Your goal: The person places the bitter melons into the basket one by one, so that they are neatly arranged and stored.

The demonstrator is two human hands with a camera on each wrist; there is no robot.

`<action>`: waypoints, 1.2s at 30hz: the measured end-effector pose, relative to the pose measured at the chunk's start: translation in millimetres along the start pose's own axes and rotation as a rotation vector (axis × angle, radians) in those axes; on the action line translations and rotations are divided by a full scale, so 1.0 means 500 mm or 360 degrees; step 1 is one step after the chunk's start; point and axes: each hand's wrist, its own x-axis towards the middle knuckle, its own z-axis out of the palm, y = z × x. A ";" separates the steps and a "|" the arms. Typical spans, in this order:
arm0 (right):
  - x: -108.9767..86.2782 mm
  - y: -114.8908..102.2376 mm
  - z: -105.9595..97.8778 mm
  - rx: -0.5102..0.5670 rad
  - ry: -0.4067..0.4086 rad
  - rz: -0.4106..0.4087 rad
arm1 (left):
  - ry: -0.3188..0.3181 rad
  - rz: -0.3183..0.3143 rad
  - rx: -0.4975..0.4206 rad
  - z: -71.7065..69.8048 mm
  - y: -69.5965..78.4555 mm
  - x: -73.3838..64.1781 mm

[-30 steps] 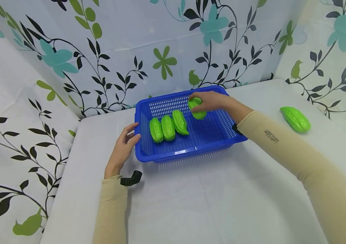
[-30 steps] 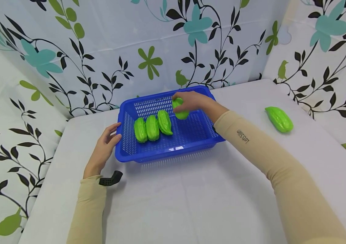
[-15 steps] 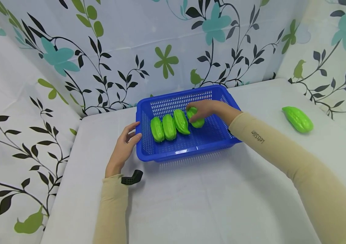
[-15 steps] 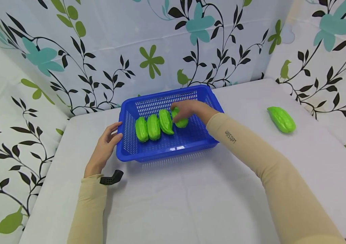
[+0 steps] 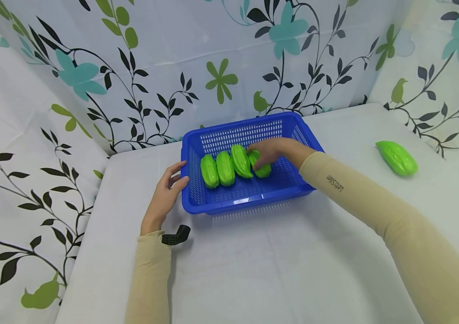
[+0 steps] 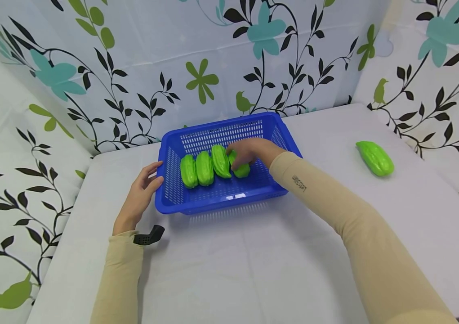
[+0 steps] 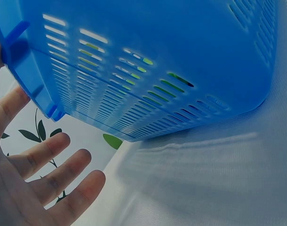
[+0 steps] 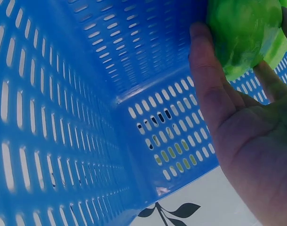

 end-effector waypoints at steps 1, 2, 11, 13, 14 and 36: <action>0.000 -0.001 -0.001 -0.0006 -0.0005 -0.0002 | -0.0004 -0.0005 0.0002 0.001 0.010 -0.004; 0.000 -0.002 -0.001 -0.0008 -0.0010 0.0006 | -0.0006 -0.0009 0.0011 0.001 0.019 -0.007; -0.004 -0.003 -0.002 -0.0012 -0.0016 -0.0008 | -0.0004 0.0003 0.0017 0.002 0.022 -0.010; -0.005 -0.002 -0.002 0.0003 -0.0016 -0.0003 | -0.0003 -0.0001 0.0018 0.002 0.022 -0.011; -0.005 -0.001 -0.002 0.0017 -0.0020 -0.0001 | -0.0002 -0.0003 0.0021 0.003 0.022 -0.011; -0.084 0.025 -0.055 -0.0018 0.0212 0.0062 | 0.0009 -0.0061 0.0065 0.007 0.030 -0.012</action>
